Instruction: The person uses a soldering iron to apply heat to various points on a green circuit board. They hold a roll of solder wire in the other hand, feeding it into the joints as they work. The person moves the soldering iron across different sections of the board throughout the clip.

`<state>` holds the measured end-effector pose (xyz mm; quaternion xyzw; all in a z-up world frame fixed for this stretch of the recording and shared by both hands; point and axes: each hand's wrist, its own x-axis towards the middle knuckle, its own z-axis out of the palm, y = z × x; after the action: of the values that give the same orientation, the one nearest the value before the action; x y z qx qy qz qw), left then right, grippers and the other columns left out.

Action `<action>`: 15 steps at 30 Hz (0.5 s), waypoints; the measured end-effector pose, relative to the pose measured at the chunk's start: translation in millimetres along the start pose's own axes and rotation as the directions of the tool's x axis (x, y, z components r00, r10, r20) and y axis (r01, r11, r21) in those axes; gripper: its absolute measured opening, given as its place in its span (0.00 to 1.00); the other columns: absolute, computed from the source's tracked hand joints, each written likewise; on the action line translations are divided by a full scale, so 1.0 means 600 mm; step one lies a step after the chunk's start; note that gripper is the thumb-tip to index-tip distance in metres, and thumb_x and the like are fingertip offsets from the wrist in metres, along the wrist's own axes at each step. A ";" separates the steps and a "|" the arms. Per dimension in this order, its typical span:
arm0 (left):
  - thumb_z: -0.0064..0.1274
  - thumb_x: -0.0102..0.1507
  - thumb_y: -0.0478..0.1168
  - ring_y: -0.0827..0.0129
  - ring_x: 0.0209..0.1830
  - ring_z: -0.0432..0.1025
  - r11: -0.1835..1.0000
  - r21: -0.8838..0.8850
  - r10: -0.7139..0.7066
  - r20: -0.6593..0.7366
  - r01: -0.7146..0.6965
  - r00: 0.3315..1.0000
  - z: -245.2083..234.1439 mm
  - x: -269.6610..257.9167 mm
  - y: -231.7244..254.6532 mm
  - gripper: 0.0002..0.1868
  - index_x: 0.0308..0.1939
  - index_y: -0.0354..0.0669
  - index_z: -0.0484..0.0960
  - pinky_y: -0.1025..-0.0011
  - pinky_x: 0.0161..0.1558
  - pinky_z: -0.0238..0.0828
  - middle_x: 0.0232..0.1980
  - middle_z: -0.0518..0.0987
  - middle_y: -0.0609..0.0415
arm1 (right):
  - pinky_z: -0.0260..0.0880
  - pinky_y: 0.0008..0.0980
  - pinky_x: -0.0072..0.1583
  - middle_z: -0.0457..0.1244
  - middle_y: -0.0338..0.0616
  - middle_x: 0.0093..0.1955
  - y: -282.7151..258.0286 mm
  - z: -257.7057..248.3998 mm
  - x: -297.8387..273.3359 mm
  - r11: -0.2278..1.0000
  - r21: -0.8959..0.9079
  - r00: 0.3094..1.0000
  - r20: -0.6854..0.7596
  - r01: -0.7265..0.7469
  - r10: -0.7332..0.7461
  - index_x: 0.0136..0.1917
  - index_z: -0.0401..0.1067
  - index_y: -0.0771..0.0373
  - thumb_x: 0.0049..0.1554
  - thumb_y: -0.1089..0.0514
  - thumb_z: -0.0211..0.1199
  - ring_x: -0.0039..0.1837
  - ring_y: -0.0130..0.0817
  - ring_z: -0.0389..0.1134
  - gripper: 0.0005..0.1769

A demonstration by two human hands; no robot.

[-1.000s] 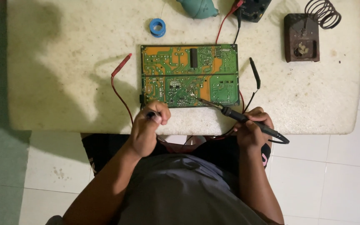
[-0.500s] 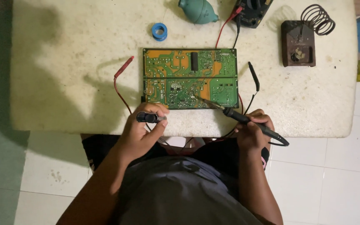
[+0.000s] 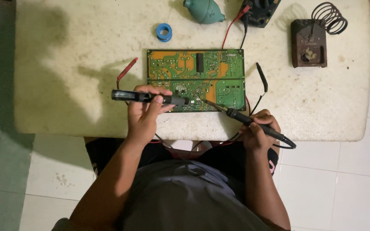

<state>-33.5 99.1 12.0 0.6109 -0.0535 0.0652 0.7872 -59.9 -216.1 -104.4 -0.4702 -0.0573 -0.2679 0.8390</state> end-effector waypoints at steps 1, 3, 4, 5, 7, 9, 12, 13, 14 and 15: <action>0.46 0.73 0.35 0.49 0.55 0.77 1.000 0.000 -0.001 0.002 0.001 1.000 0.002 0.002 -0.009 0.07 0.52 0.42 0.66 0.41 0.52 0.78 0.50 0.77 0.42 | 0.68 0.29 0.26 0.58 0.57 0.37 0.004 -0.008 -0.001 1.000 -0.001 1.000 -0.002 0.001 -0.001 0.37 0.65 0.71 0.48 0.75 0.62 0.27 0.41 0.67 0.08; 0.44 0.73 0.36 0.52 0.57 0.76 0.998 -0.043 -0.046 -0.018 0.045 0.999 0.007 0.009 -0.028 0.06 0.52 0.42 0.64 0.43 0.54 0.77 0.51 0.78 0.42 | 0.67 0.30 0.25 0.58 0.60 0.37 0.012 -0.023 -0.001 1.000 -0.008 1.000 -0.003 -0.007 0.007 0.38 0.64 0.73 0.48 0.75 0.63 0.26 0.43 0.66 0.08; 0.44 0.73 0.36 0.52 0.57 0.76 0.998 -0.042 -0.047 -0.015 0.047 0.999 0.008 0.011 -0.029 0.06 0.52 0.42 0.64 0.43 0.54 0.77 0.51 0.78 0.42 | 0.67 0.30 0.25 0.58 0.60 0.37 0.009 -0.017 -0.001 1.000 -0.009 1.000 -0.007 -0.005 0.005 0.38 0.64 0.73 0.48 0.75 0.63 0.26 0.43 0.66 0.08; 0.44 0.73 0.36 0.52 0.58 0.76 0.997 -0.048 -0.060 -0.019 0.059 0.998 0.010 0.013 -0.031 0.06 0.51 0.42 0.64 0.41 0.54 0.76 0.51 0.78 0.42 | 0.67 0.30 0.25 0.59 0.60 0.37 0.006 -0.011 0.000 1.000 -0.015 1.000 -0.011 -0.005 0.005 0.37 0.64 0.72 0.48 0.75 0.64 0.26 0.42 0.66 0.09; 0.44 0.73 0.36 0.51 0.58 0.76 0.996 -0.053 -0.074 -0.023 0.073 0.997 0.012 0.015 -0.033 0.06 0.50 0.42 0.64 0.39 0.55 0.75 0.51 0.77 0.42 | 0.67 0.30 0.25 0.59 0.60 0.37 -0.002 0.003 0.002 1.000 -0.022 1.000 -0.017 -0.006 0.006 0.37 0.65 0.72 0.48 0.75 0.64 0.26 0.41 0.66 0.09; 0.44 0.73 0.37 0.51 0.59 0.75 0.994 -0.070 -0.081 -0.012 0.080 0.997 0.012 0.016 -0.033 0.06 0.51 0.43 0.63 0.38 0.56 0.74 0.52 0.77 0.41 | 0.64 0.26 0.27 0.59 0.57 0.37 -0.010 0.021 0.003 0.999 -0.051 1.000 -0.011 0.006 -0.007 0.36 0.64 0.71 0.47 0.76 0.65 0.28 0.37 0.65 0.10; 0.45 0.73 0.37 0.50 0.60 0.75 0.995 -0.052 -0.081 -0.002 0.081 0.997 0.013 0.018 -0.034 0.06 0.50 0.42 0.64 0.37 0.55 0.74 0.52 0.77 0.41 | 0.67 0.29 0.27 0.58 0.58 0.36 -0.006 0.007 0.002 1.000 -0.012 1.000 -0.007 -0.003 0.003 0.37 0.64 0.71 0.48 0.76 0.64 0.26 0.41 0.66 0.10; 0.45 0.73 0.37 0.50 0.60 0.75 0.995 -0.052 -0.082 -0.002 0.082 0.997 0.016 0.019 -0.034 0.06 0.50 0.42 0.64 0.37 0.55 0.74 0.52 0.77 0.41 | 0.67 0.29 0.27 0.58 0.58 0.36 -0.007 0.011 0.003 1.000 -0.012 1.000 -0.008 -0.003 0.003 0.37 0.64 0.71 0.48 0.76 0.64 0.26 0.41 0.66 0.10; 0.45 0.73 0.37 0.50 0.59 0.75 0.995 -0.055 -0.081 0.001 0.081 0.997 0.018 0.019 -0.033 0.07 0.50 0.42 0.64 0.37 0.55 0.74 0.52 0.77 0.41 | 0.66 0.27 0.27 0.59 0.58 0.37 -0.008 0.015 0.003 0.999 -0.038 1.000 -0.009 0.005 -0.006 0.36 0.64 0.71 0.47 0.76 0.64 0.27 0.39 0.65 0.10; 0.46 0.73 0.37 0.49 0.59 0.75 0.995 -0.057 -0.080 0.003 0.080 0.997 0.020 0.019 -0.032 0.07 0.50 0.43 0.64 0.37 0.55 0.74 0.52 0.77 0.41 | 0.65 0.26 0.28 0.59 0.58 0.37 -0.009 0.019 0.003 0.998 -0.063 1.000 -0.010 0.014 -0.015 0.36 0.64 0.71 0.46 0.76 0.64 0.28 0.38 0.65 0.10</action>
<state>-19.3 83.1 -1.4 0.5897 -0.0310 0.0317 0.8064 -59.1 -209.6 -93.4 -0.4945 -0.0479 -0.2780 0.8221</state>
